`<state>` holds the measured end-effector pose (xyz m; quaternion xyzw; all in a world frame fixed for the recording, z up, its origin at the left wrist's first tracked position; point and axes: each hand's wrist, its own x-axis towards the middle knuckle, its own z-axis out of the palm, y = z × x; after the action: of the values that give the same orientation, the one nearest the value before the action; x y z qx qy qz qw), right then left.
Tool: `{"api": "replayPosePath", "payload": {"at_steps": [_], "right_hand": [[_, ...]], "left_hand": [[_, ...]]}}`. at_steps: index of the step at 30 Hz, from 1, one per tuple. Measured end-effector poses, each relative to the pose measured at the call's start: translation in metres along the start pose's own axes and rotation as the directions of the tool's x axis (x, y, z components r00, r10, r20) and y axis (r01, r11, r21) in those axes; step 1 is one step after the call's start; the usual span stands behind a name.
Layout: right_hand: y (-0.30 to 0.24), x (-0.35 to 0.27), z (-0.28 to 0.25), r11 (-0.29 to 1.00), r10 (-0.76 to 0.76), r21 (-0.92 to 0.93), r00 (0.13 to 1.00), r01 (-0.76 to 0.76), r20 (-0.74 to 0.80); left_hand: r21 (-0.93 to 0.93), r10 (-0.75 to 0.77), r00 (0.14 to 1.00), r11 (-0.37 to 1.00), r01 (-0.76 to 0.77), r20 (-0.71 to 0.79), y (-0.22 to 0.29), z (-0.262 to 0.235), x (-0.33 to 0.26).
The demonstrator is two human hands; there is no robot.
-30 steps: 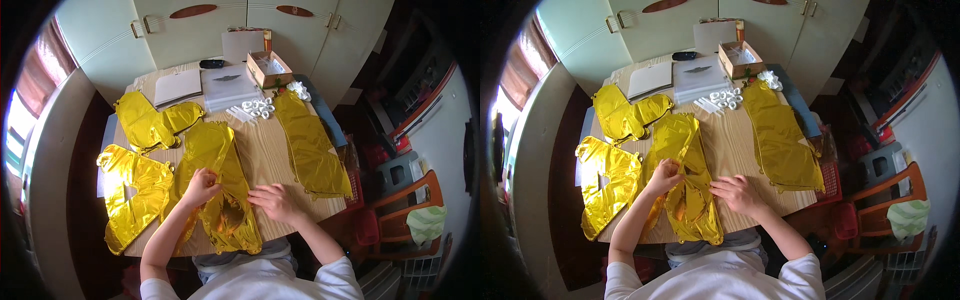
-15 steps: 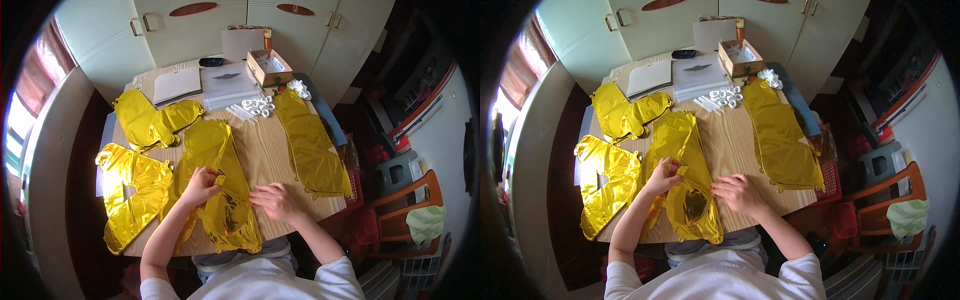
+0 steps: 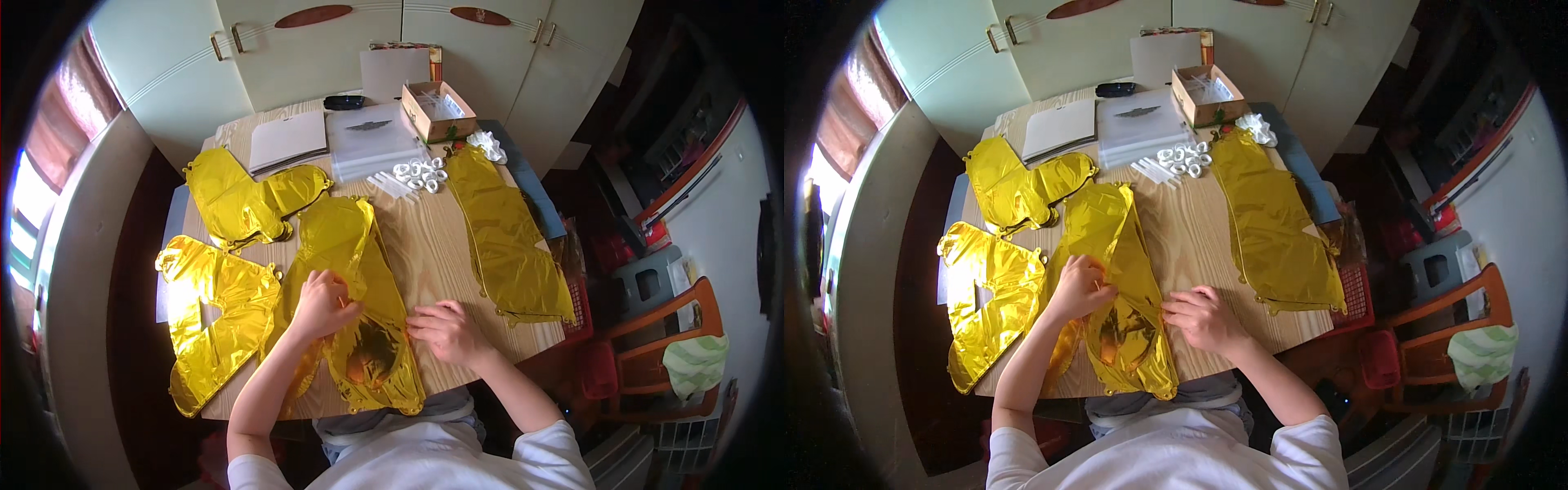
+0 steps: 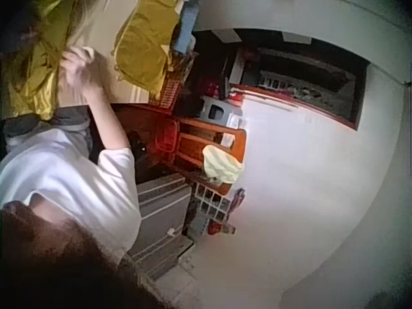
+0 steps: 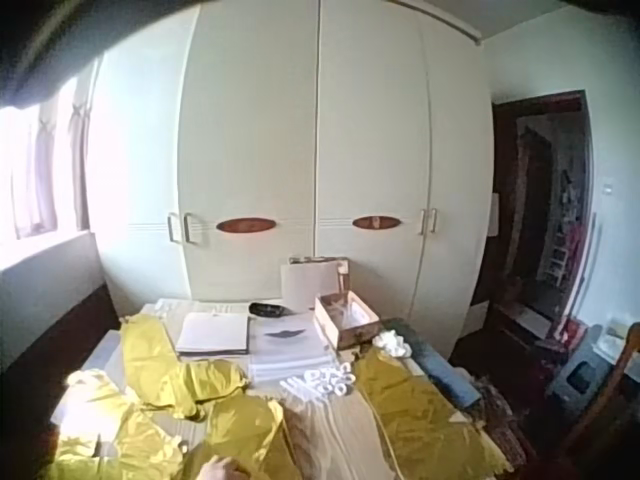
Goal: Folding gold foil letter balloons and placing them into retail packaging cards and sleeves.
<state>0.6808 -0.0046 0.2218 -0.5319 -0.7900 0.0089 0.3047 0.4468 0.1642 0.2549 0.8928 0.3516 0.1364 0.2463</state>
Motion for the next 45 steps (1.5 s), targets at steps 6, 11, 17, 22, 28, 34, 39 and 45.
{"api": "replayPosePath", "payload": {"at_steps": [6, 11, 17, 22, 28, 34, 39, 45], "right_hand": [[-0.001, 0.0, -0.001, 1.0, 0.0, -0.006, 1.0, 0.0, 0.001], [-0.002, 0.001, 0.002, 0.999, -0.023, -0.023, 0.999, 0.022, -0.026], [-0.003, 0.002, -0.002, 0.999, -0.028, -0.037, 0.999, 0.027, -0.038], [-0.004, 0.003, -0.003, 0.999, -0.034, -0.03, 0.999, 0.033, -0.041], [-0.003, 0.001, -0.002, 0.999, -0.048, -0.022, 0.998, 0.047, -0.036], [-0.002, 0.001, -0.001, 0.999, -0.047, -0.01, 0.998, 0.047, -0.032], [-0.004, 0.003, -0.002, 0.999, -0.047, -0.014, 0.998, 0.046, -0.033], [-0.001, 0.0, 0.0, 0.999, -0.032, -0.011, 0.999, 0.032, -0.04]], "left_hand": [[0.095, -0.045, 0.987, 0.994, 0.06, -0.152, 0.009, 0.006, 0.035], [-0.211, -0.241, 0.97, 0.95, 0.232, -0.017, 0.0, 0.01, 0.103], [0.058, -0.318, 0.948, 0.946, 0.319, -0.022, 0.01, 0.012, 0.144], [0.063, -0.296, 0.953, 0.952, 0.3, -0.068, -0.013, 0.028, 0.148], [0.096, -0.284, 0.956, 0.952, 0.29, -0.071, -0.021, 0.035, 0.149], [0.152, -0.242, 0.961, 0.953, 0.262, -0.137, -0.013, 0.035, 0.143], [0.223, -0.208, 0.952, 0.94, 0.258, -0.226, -0.004, 0.031, 0.136], [0.416, 0.237, 0.964, 0.894, -0.167, -0.122, 0.036, 0.023, 0.077]]}}
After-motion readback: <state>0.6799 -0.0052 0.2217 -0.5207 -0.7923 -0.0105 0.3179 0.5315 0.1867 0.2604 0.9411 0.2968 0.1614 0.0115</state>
